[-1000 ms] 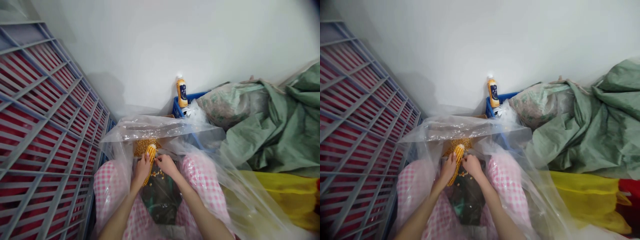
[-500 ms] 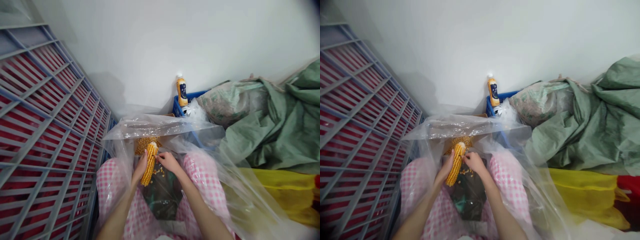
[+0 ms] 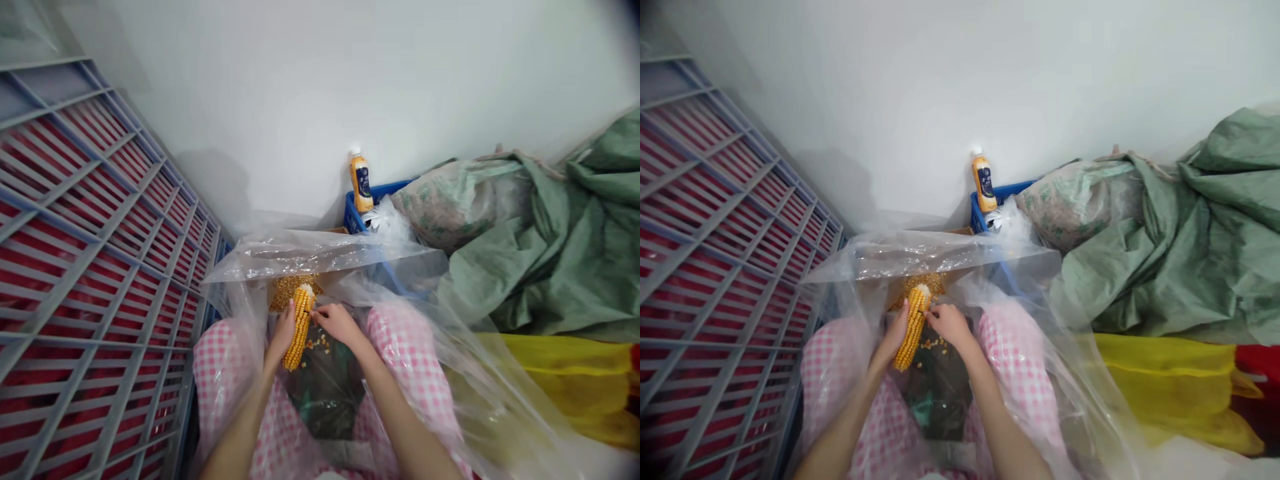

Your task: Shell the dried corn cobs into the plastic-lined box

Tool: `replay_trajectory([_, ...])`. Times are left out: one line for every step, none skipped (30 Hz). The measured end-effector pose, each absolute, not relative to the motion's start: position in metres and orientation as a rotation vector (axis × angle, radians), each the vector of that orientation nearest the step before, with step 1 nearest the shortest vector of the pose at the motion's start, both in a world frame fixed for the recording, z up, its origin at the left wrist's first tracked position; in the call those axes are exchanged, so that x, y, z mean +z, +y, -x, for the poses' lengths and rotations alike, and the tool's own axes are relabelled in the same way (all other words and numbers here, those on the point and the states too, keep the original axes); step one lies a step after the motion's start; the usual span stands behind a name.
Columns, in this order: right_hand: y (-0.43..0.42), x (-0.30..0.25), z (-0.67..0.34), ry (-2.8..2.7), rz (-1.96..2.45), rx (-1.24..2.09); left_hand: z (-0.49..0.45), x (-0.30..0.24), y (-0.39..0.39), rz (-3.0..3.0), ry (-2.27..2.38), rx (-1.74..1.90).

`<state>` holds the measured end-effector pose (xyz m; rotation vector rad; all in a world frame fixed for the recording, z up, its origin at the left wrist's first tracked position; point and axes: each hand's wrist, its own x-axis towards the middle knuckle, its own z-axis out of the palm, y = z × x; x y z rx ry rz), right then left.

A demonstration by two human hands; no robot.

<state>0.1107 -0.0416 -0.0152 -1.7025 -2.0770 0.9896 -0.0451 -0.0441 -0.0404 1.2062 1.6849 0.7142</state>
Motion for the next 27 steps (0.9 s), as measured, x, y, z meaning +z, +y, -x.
replay_trajectory([-0.042,-0.014,-0.11,-2.089,1.77,0.944,0.046,-0.041,-0.043,-1.327,1.776,0.699])
replay_trajectory([-0.043,-0.013,-0.11,-2.098,1.827,0.902,0.047,-0.04,-0.041,-1.422,1.846,0.667])
replay_trajectory([-0.043,-0.011,-0.11,-2.104,1.867,0.871,0.048,-0.04,-0.04,-1.482,1.889,0.634])
replay_trajectory([-0.043,-0.01,-0.11,-2.106,1.89,0.853,0.048,-0.04,-0.04,-1.504,1.911,0.615])
replay_trajectory([-0.043,-0.008,-0.109,-2.105,1.9,0.849,0.049,-0.04,-0.039,-1.499,1.912,0.618])
replay_trajectory([-0.043,-0.007,-0.109,-2.103,1.901,0.853,0.049,-0.04,-0.038,-1.48,1.903,0.641])
replay_trajectory([-0.042,-0.005,-0.109,-2.099,1.904,0.856,0.049,-0.041,-0.038,-1.458,1.887,0.67])
replay_trajectory([-0.042,-0.004,-0.108,-2.095,1.907,0.855,0.049,-0.041,-0.038,-1.441,1.873,0.69])
replay_trajectory([-0.042,-0.004,-0.108,-2.09,1.909,0.851,0.049,-0.042,-0.038,-1.429,1.865,0.702])
replay_trajectory([-0.042,-0.003,-0.108,-2.084,1.912,0.846,0.049,-0.042,-0.038,-1.424,1.859,0.706])
replay_trajectory([-0.042,-0.003,-0.107,-2.08,1.913,0.84,0.048,-0.043,-0.038,-1.424,1.855,0.705])
replay_trajectory([-0.043,-0.003,-0.107,-2.075,1.916,0.835,0.048,-0.043,-0.038,-1.426,1.854,0.703])
replay_trajectory([-0.043,-0.003,-0.107,-2.072,1.919,0.83,0.048,-0.042,-0.038,-1.429,1.854,0.7])
replay_trajectory([-0.043,-0.004,-0.107,-2.071,1.924,0.827,0.048,-0.042,-0.038,-1.431,1.858,0.698])
replay_trajectory([-0.044,-0.004,-0.106,-2.069,1.931,0.824,0.048,-0.042,-0.038,-1.432,1.86,0.693])
replay_trajectory([-0.044,-0.004,-0.106,-2.067,1.938,0.82,0.048,-0.041,-0.038,-1.435,1.864,0.686])
replay_trajectory([-0.044,-0.004,-0.106,-2.064,1.944,0.817,0.047,-0.041,-0.038,-1.438,1.869,0.676])
replay_trajectory([-0.044,-0.003,-0.106,-2.062,1.949,0.814,0.047,-0.04,-0.038,-1.442,1.876,0.666])
replay_trajectory([-0.044,-0.003,-0.106,-2.062,1.95,0.81,0.047,-0.04,-0.038,-1.448,1.883,0.655])
replay_trajectory([-0.044,-0.003,-0.106,-2.066,1.951,0.805,0.046,-0.039,-0.038,-1.456,1.891,0.644])
replay_trajectory([-0.044,-0.002,-0.105,-2.075,1.953,0.794,0.046,-0.038,-0.038,-1.467,1.895,0.63])
replay_trajectory([-0.044,-0.002,-0.105,-2.089,1.959,0.775,0.045,-0.037,-0.039,-1.482,1.897,0.61])
replay_trajectory([-0.045,-0.002,-0.104,-2.106,1.97,0.75,0.044,-0.036,-0.04,-1.501,1.896,0.585])
replay_trajectory([-0.045,-0.002,-0.103,-2.124,1.986,0.72,0.044,-0.035,-0.041,-1.521,1.894,0.556])
replay_trajectory([-0.046,-0.002,-0.102,-2.142,2.007,0.687,0.044,-0.034,-0.042,-1.538,1.892,0.528])
replay_trajectory([-0.047,-0.002,-0.101,-2.155,2.026,0.657,0.043,-0.034,-0.043,-1.548,1.89,0.507])
replay_trajectory([-0.047,-0.003,-0.101,-2.168,2.032,0.636,0.044,-0.035,-0.043,-1.546,1.882,0.502])
